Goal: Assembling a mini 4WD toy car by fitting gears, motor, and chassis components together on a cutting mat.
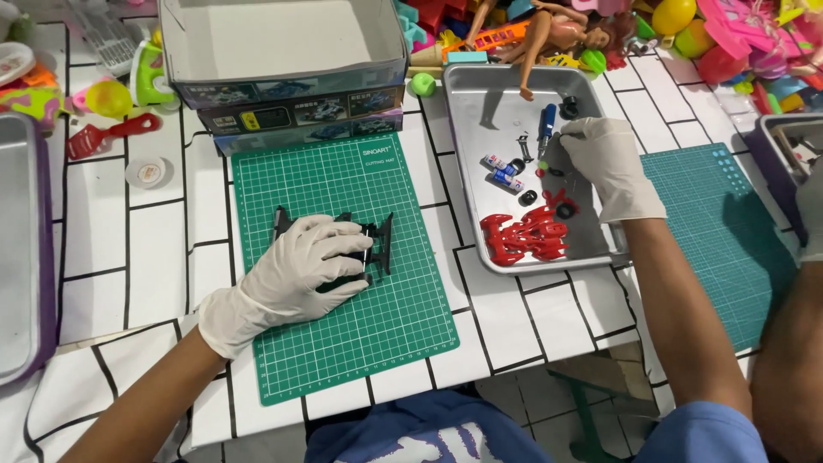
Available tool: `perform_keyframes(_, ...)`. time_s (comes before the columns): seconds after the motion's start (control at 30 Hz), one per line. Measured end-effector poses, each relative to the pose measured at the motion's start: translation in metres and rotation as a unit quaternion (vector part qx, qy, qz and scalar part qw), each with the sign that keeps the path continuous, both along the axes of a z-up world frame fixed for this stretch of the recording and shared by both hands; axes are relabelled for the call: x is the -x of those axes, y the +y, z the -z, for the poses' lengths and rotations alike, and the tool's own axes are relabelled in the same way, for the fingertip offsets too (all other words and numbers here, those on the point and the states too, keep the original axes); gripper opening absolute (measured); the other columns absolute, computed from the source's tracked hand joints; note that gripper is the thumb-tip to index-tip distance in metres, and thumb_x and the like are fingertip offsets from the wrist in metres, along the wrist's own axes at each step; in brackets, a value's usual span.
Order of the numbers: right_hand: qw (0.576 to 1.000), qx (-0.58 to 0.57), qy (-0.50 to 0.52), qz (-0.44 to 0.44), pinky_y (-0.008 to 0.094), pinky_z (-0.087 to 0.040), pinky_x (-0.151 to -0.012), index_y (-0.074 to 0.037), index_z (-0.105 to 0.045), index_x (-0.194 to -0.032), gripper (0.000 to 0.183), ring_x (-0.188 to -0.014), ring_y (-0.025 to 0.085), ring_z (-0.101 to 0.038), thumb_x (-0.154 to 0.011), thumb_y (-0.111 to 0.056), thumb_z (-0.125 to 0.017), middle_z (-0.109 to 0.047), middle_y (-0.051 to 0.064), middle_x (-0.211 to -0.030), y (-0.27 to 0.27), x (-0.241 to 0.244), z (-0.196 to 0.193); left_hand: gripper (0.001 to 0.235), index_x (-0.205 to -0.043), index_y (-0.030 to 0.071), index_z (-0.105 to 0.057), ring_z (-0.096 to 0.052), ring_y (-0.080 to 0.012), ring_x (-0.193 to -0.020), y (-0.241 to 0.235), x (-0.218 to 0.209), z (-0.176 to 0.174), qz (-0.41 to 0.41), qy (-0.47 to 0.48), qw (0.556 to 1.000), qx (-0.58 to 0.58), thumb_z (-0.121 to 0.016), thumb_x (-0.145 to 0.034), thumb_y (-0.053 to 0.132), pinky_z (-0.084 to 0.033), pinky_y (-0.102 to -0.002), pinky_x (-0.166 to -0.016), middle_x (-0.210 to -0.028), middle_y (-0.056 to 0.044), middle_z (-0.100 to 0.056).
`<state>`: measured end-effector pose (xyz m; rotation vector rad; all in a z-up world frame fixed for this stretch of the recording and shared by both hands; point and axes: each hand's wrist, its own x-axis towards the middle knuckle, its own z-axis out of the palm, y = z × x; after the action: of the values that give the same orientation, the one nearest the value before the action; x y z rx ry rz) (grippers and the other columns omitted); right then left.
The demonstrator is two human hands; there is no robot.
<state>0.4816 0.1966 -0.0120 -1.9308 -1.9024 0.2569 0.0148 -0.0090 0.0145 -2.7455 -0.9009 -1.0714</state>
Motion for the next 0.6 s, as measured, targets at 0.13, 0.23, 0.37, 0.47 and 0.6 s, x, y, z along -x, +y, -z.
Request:
perform_keyframes(0.13,0.999,0.002,0.041,0.004,0.046,-0.058,-0.08,-0.022,-0.079,-0.115,0.023,-0.1,0.04,-0.071,-0.093,-0.016,-0.074,-0.076,0.016,-0.101,-0.015,0.012,-0.025,0.018,-0.091,0.02,-0.066,-0.068,-0.0238,-0.115,0.0,0.001,0.004,0.0,-0.012,1.0,0.006,-0.072,-0.093,0.036,-0.052,-0.048,-0.098,-0.116,0.003,-0.071)
perform_keyframes(0.23,0.998,0.032,0.059,0.019,0.042,-0.055,-0.089,-0.024,-0.078,-0.117,0.026,-0.106,0.035,-0.07,-0.092,-0.02,-0.076,-0.076,0.011,-0.107,-0.031,0.022,-0.055,0.032,-0.087,0.024,-0.067,-0.067,-0.0199,-0.117,0.002,0.005,0.006,-0.047,-0.004,0.999,0.013,-0.075,-0.086,0.056,-0.048,-0.045,-0.102,-0.12,0.007,-0.071)
perform_keyframes(0.37,0.992,0.079,0.095,0.038,0.03,-0.053,-0.068,-0.021,-0.077,-0.119,0.023,-0.077,0.016,-0.064,-0.101,-0.018,-0.065,-0.076,0.004,-0.107,-0.046,0.031,-0.086,0.049,-0.103,0.023,-0.072,-0.07,-0.0284,-0.117,0.006,0.013,-0.005,-0.063,0.002,0.998,-0.022,-0.082,-0.079,0.064,-0.043,-0.045,-0.105,-0.125,-0.007,-0.073)
perform_keyframes(0.47,0.987,0.085,0.129,0.039,0.027,-0.051,-0.082,-0.019,-0.075,-0.118,0.022,-0.091,0.013,-0.065,-0.1,-0.016,-0.064,-0.075,0.001,-0.113,-0.055,0.04,-0.086,0.06,-0.111,0.019,-0.071,-0.07,-0.0279,-0.116,0.001,0.011,-0.011,-0.084,0.002,0.996,-0.024,-0.076,-0.08,0.07,-0.043,-0.045,-0.106,-0.124,-0.007,-0.074)
perform_keyframes(0.6,0.989,0.08,0.12,0.034,0.026,-0.051,-0.093,-0.016,-0.075,-0.117,0.026,-0.103,0.016,-0.066,-0.096,-0.009,-0.061,-0.074,0.004,-0.113,-0.051,0.036,-0.083,0.088,-0.142,0.012,-0.056,-0.065,-0.0331,-0.126,-0.002,0.01,-0.009,-0.124,0.012,0.992,0.019,-0.071,-0.081,0.075,-0.036,-0.049,-0.115,-0.135,-0.014,-0.069)
